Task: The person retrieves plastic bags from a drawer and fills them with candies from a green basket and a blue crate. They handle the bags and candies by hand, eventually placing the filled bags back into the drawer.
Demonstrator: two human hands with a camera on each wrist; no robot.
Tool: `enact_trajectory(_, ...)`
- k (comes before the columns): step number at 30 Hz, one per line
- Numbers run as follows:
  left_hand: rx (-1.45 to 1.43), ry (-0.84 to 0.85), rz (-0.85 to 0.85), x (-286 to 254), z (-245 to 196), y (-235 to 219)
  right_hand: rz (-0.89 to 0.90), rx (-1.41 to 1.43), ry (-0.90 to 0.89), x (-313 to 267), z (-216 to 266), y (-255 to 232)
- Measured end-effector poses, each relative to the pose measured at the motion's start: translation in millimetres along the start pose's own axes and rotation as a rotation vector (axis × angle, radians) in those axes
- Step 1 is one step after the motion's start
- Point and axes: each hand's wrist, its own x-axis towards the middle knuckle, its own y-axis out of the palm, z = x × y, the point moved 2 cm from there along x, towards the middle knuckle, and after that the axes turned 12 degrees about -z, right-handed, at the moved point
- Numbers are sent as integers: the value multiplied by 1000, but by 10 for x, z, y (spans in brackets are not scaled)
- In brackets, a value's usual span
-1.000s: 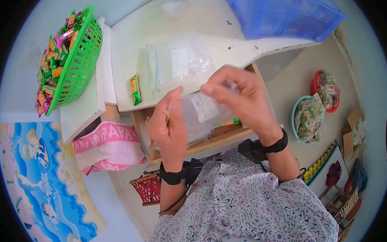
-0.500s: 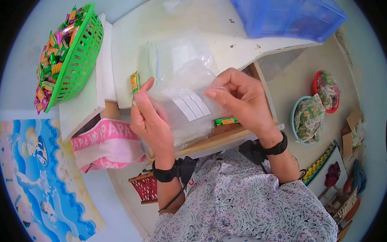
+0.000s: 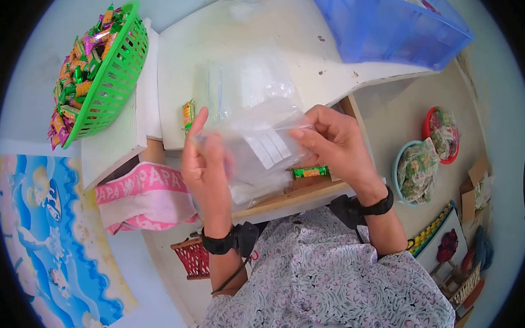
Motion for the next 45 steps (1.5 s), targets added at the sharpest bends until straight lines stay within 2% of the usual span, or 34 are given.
enact_trajectory(2,-59,7,104,-36,20,19,-43,16,18,29,-5,-12)
enact_trajectory(5,-115,-143,94,44,-41,34,-95,-36,-2,103,69,-4)
enact_trajectory(7,-58,-89,92,225,-85,2,-105,-76,1,207,39,38)
enact_trajectory(10,57,5,151,584,-87,2,-187,-481,-290,388,-8,88)
enact_trajectory(13,124,65,216,867,-17,99,-264,-817,-408,458,151,172)
enact_trajectory(16,213,115,272,1076,195,148,-331,-940,-493,554,62,143)
enact_trajectory(19,374,197,238,1125,262,155,-423,-867,-544,534,156,188)
enact_trajectory(20,438,228,217,1116,263,166,-392,-773,-610,542,178,220)
enact_trajectory(23,926,795,-28,928,-2,185,-321,-555,-764,587,211,325)
enact_trajectory(25,846,890,26,811,-110,258,-266,-503,-831,632,220,414)
enact_trajectory(26,808,934,46,754,-136,295,-244,-431,-816,645,194,474)
enact_trajectory(29,706,1009,299,633,17,544,-154,-283,-745,673,92,640)
enact_trajectory(32,857,999,387,558,242,659,-80,-322,-623,671,-17,634)
enact_trajectory(34,854,956,392,543,361,651,-33,-389,-530,732,-157,530)
enact_trajectory(37,925,914,391,519,489,583,-20,-544,-522,758,-242,466)
enact_trajectory(40,976,884,376,539,441,554,16,-543,-442,777,-238,407)
enact_trajectory(45,1004,836,420,548,432,510,-46,-427,-450,787,-221,351)
